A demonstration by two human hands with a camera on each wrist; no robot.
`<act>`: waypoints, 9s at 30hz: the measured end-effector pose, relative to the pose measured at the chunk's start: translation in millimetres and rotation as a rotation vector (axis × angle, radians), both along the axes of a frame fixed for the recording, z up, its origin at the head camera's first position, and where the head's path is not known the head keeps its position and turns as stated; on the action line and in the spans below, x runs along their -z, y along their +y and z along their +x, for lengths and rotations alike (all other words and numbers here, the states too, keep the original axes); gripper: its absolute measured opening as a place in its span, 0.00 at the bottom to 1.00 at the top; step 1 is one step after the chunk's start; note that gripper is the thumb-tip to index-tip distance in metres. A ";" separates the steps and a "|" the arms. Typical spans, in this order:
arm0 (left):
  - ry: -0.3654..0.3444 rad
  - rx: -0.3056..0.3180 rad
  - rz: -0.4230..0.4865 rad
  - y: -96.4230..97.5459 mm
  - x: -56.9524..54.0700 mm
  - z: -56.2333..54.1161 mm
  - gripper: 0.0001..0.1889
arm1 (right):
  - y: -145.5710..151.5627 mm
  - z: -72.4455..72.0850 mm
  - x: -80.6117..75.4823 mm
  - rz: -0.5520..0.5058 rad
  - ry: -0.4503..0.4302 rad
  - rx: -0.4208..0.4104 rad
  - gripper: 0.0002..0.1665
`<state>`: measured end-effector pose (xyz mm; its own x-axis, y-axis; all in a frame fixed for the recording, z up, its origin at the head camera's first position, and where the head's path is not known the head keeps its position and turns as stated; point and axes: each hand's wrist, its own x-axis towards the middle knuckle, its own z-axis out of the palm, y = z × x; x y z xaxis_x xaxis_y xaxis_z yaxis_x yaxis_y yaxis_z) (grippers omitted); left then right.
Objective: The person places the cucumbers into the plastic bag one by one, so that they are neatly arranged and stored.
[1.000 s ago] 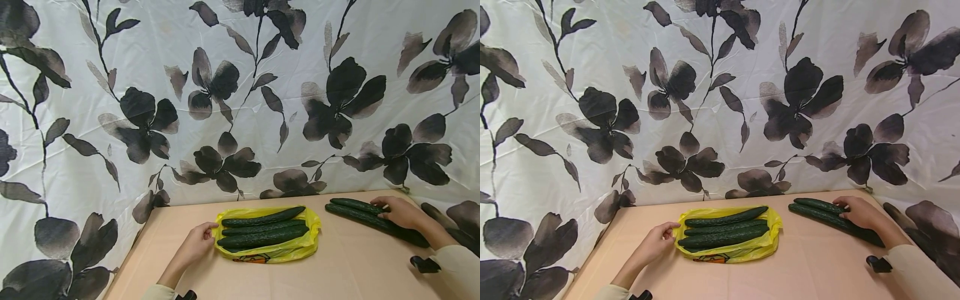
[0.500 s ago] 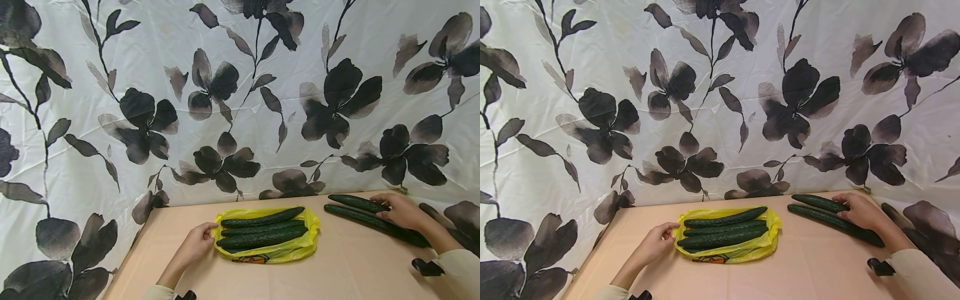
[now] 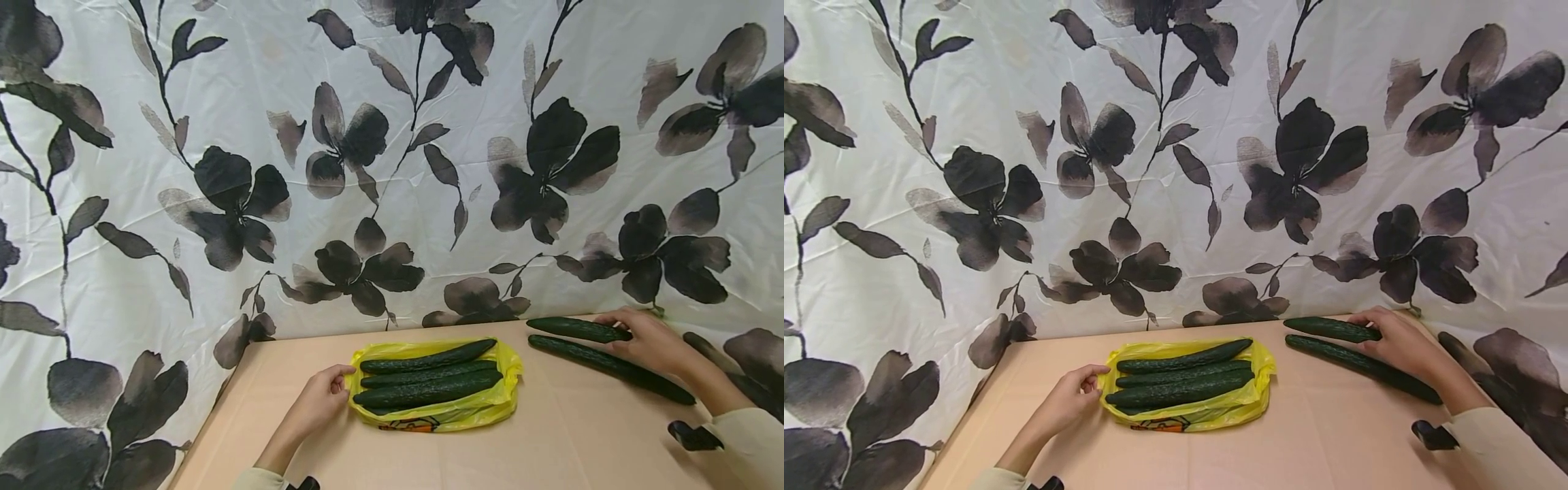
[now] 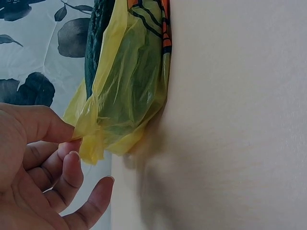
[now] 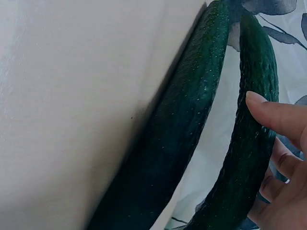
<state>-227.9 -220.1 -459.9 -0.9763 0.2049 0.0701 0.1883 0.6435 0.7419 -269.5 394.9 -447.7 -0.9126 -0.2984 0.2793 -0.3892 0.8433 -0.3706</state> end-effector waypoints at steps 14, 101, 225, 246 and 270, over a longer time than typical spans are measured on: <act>0.008 -0.030 -0.010 4.7 2.6 -4.1 0.20 | -12.3 -10.6 -12.7 -0.053 0.041 -0.018 0.28; 0.010 0.000 -0.020 5.9 -2.2 -4.1 0.20 | -262.8 -34.1 -24.4 -0.111 -0.229 -0.561 0.24; 0.005 0.053 0.001 -9.0 -4.6 5.8 0.26 | -104.6 15.4 -12.9 -0.148 -0.178 -0.170 0.15; 0.012 0.064 0.004 -13.3 -5.0 6.8 0.25 | -37.9 32.9 12.4 -0.168 -0.083 -0.146 0.22; 0.004 0.051 -0.004 -9.7 -4.5 5.2 0.25 | 2.5 29.5 27.0 -0.153 -0.144 -0.108 0.22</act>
<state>-222.6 -229.8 -455.4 -0.9644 0.2545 0.0726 0.2234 0.6360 0.7387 -240.0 397.3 -474.7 -0.9115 -0.3606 0.1976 -0.4077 0.7297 -0.5489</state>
